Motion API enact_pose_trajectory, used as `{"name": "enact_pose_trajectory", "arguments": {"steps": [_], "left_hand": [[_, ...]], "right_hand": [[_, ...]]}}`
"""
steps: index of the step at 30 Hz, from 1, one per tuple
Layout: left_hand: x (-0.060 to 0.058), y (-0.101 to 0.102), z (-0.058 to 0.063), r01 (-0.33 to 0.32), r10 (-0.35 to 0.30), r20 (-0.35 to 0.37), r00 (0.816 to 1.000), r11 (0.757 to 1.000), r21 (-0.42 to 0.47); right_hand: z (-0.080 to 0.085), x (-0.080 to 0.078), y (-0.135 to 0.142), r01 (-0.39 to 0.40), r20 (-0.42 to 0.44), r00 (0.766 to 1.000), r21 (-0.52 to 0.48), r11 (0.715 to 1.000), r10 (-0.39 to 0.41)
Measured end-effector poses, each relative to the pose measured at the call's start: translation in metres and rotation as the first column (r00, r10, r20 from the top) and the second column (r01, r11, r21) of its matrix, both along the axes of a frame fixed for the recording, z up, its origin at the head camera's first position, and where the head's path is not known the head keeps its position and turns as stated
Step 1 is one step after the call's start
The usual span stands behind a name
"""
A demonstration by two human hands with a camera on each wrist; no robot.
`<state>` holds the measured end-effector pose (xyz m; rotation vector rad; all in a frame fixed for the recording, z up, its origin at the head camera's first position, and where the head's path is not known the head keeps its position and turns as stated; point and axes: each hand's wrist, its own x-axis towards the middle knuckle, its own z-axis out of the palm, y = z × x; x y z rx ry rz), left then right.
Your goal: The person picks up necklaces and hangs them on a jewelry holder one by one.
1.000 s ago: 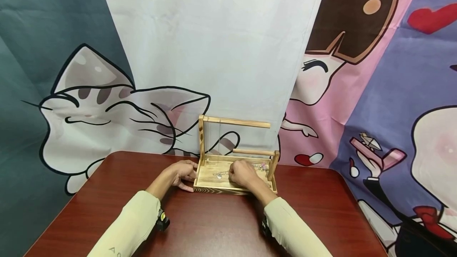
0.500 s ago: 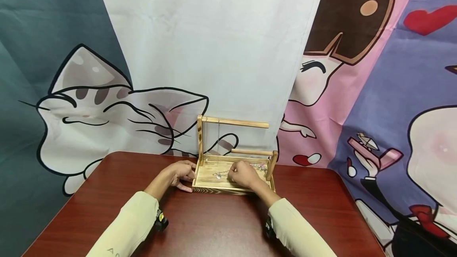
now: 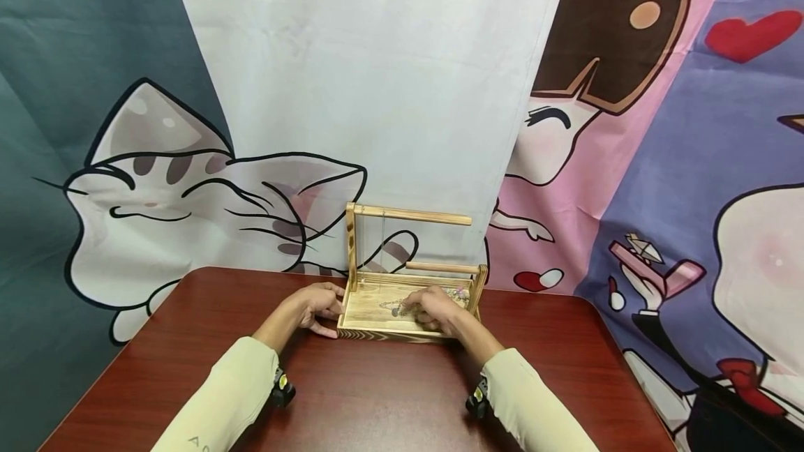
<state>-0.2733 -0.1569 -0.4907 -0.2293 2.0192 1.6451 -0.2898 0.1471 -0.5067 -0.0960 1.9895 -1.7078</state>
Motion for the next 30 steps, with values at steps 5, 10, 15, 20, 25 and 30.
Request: {"name": "enact_pose_trajectory", "arguments": {"steps": [5,10,15,20,25,30], "left_hand": [[0.001,0.000,0.001,0.008,-0.008,0.001,1.000,1.000,0.001],[0.001,0.000,0.001,0.009,-0.009,0.002,1.000,1.000,0.000],[0.000,0.000,0.000,0.010,-0.010,0.005,1.000,1.000,-0.003],[0.000,0.000,0.001,0.009,-0.009,0.008,1.000,1.000,-0.010],[0.000,0.000,0.001,0.008,-0.008,0.011,1.000,1.000,-0.008],[-0.001,-0.002,0.000,0.016,-0.016,0.009,1.000,1.000,-0.002]], "right_hand": [[0.002,0.000,0.004,-0.007,0.094,0.995,-0.105,0.994,0.016],[0.007,0.000,0.008,-0.034,0.137,0.989,-0.168,0.985,0.057],[0.014,0.001,0.011,-0.050,0.176,0.980,-0.215,0.975,0.089],[0.019,0.002,0.013,-0.066,0.169,0.980,-0.224,0.972,0.105],[0.024,0.005,0.015,-0.049,0.137,0.988,-0.201,0.978,0.077],[0.026,0.006,0.017,-0.020,0.125,0.991,-0.212,0.977,0.047]]}}
